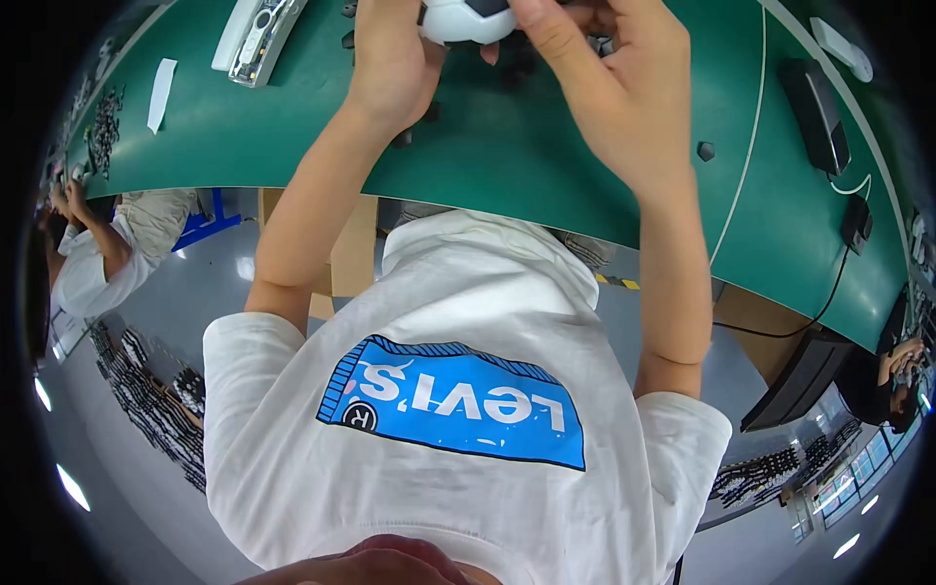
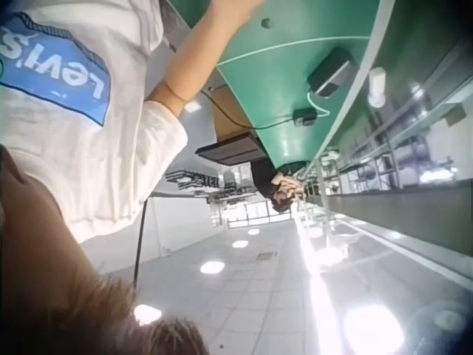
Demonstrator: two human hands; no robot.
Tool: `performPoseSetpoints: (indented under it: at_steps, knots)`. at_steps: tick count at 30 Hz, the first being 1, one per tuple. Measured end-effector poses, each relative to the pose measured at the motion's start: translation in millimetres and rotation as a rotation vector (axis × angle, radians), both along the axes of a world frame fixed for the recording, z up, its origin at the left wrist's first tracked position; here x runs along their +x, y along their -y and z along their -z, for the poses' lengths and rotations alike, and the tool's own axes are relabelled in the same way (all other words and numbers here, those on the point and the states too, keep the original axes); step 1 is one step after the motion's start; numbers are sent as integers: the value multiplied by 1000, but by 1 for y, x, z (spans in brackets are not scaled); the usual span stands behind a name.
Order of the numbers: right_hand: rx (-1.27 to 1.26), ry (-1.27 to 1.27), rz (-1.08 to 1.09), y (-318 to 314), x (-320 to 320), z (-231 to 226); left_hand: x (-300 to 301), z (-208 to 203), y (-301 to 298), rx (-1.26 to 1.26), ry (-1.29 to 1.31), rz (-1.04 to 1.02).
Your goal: Assembling small black components onto a white robotic toy housing.
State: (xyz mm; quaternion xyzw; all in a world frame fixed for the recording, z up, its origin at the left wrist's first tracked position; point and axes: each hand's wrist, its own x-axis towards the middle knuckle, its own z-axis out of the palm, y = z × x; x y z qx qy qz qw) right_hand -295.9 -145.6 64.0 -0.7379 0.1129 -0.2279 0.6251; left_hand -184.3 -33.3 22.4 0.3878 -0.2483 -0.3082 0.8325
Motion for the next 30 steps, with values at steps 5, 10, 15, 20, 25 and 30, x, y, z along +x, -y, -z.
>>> performPoseSetpoints:
  at_steps: [5, 10, 15, 20, 25, 30]
  knots:
    - [614, 1031, -297, -1, 34, 54, -3, 6, 5, 148, 272, -209]
    - [91, -15, 13, 2, -3, 11, -4, 1, 0, 175, 395, -227]
    - [8, -7, -15, 15, -3, 26, -6, 2, 2, 251, 418, -250]
    - [-51, -4, -16, 27, -6, 37, -8, 0, 6, 300, 429, -226]
    - [-99, -9, -6, 28, -11, 35, -5, 10, 1, 362, 404, -146]
    - [-141, -48, -53, 25, -8, 32, -8, 11, 8, 363, 353, -174]
